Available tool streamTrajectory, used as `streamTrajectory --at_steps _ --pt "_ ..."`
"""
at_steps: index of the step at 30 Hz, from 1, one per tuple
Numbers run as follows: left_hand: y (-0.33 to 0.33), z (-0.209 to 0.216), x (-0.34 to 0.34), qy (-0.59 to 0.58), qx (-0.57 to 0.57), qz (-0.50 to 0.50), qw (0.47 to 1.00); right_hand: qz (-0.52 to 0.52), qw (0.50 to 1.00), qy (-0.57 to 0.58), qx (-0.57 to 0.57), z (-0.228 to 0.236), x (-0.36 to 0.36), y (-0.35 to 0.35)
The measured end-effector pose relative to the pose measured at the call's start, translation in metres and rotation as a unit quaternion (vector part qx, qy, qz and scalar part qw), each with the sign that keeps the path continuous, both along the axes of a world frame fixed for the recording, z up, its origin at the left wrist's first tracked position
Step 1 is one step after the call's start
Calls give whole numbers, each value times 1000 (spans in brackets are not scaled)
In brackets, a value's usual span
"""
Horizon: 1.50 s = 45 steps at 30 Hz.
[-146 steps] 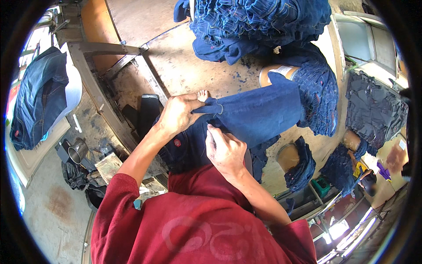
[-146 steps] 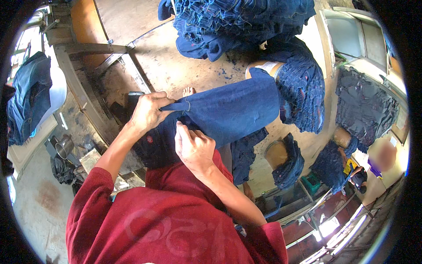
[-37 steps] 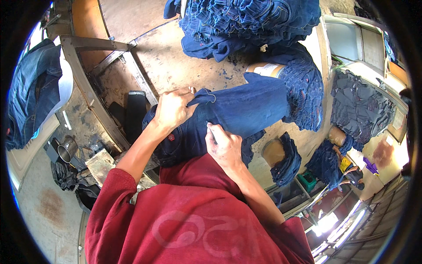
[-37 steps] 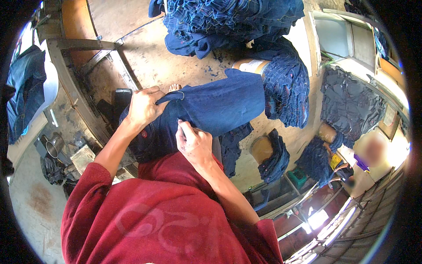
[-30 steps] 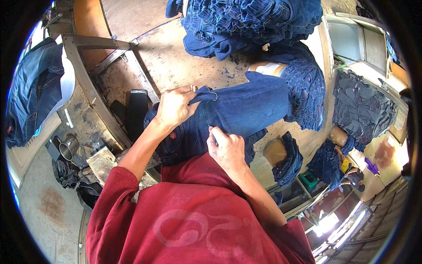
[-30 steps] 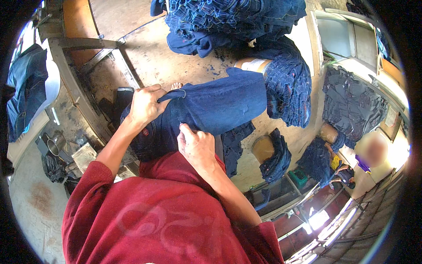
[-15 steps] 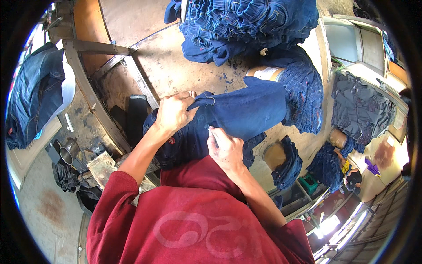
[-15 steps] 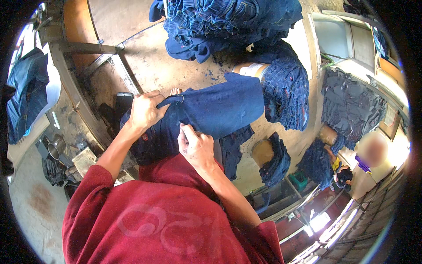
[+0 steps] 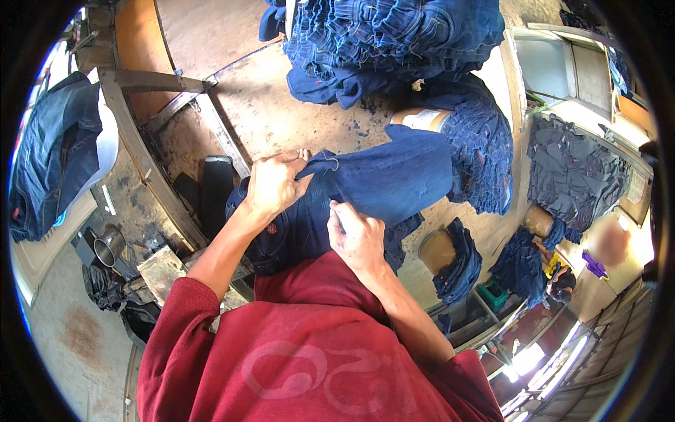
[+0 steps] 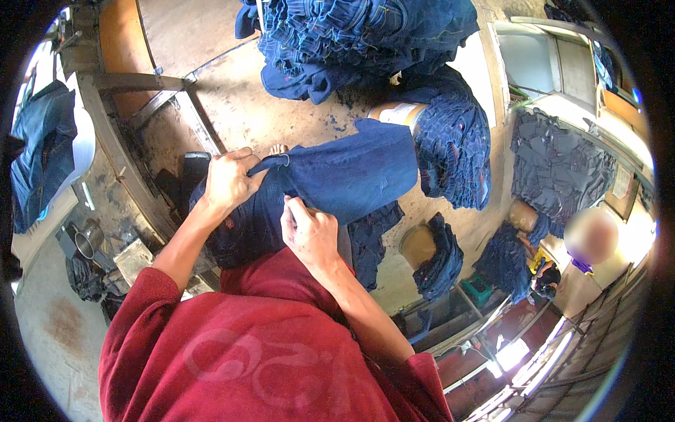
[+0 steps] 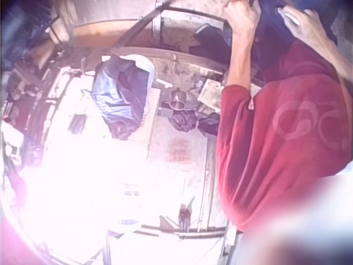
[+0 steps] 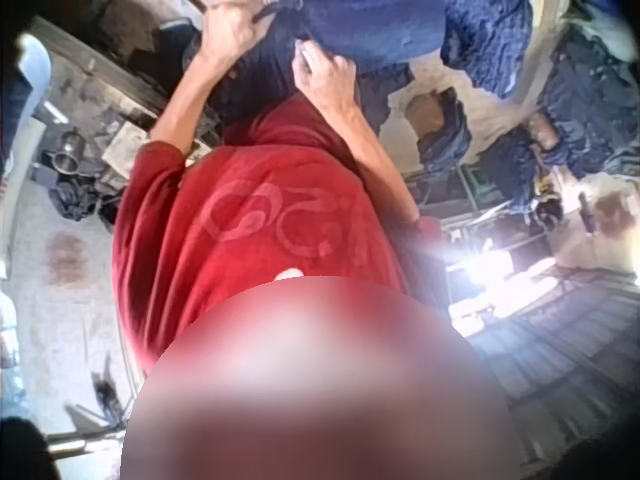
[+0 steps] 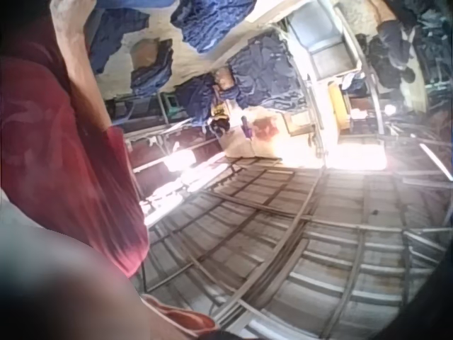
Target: The person repeatedly picks up denim garments from a pile, uses a small tool to pull out loose threads from seams and edges, and places the garments back on the pile. The process is repeated for multiple items.
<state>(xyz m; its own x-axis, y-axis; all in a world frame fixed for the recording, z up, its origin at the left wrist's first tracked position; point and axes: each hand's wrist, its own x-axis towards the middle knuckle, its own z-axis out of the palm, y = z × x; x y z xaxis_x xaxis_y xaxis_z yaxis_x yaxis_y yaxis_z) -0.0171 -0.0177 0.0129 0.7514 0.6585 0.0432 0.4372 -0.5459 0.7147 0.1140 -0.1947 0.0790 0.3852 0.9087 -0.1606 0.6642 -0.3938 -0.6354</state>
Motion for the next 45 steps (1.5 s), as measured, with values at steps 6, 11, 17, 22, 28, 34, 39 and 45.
streamTrajectory --at_steps 6,11,17,22,28,34,39,45 --pt "-1 0 1 10 4 1 1000 62 992 -32 -102 9 2 -4" --pt "-1 -1 0 4 15 6 1000 -5 1000 5 -2 3 2 0" --pt "-2 4 -2 90 -24 -12 996 32 994 -47 -91 7 0 -7" --pt "0 5 3 35 -5 1 999 -30 999 -4 20 2 4 -1" --pt "-4 1 1 5 -1 10 1000 34 994 -58 -84 9 4 -1" --pt "2 26 -1 78 -41 23 996 -11 990 84 -110 19 28 0" --pt "-75 91 -65 127 139 256 948 -210 915 340 -59 31 59 -52" --pt "-174 79 -101 123 -98 450 879 -192 949 247 -41 32 84 -98"
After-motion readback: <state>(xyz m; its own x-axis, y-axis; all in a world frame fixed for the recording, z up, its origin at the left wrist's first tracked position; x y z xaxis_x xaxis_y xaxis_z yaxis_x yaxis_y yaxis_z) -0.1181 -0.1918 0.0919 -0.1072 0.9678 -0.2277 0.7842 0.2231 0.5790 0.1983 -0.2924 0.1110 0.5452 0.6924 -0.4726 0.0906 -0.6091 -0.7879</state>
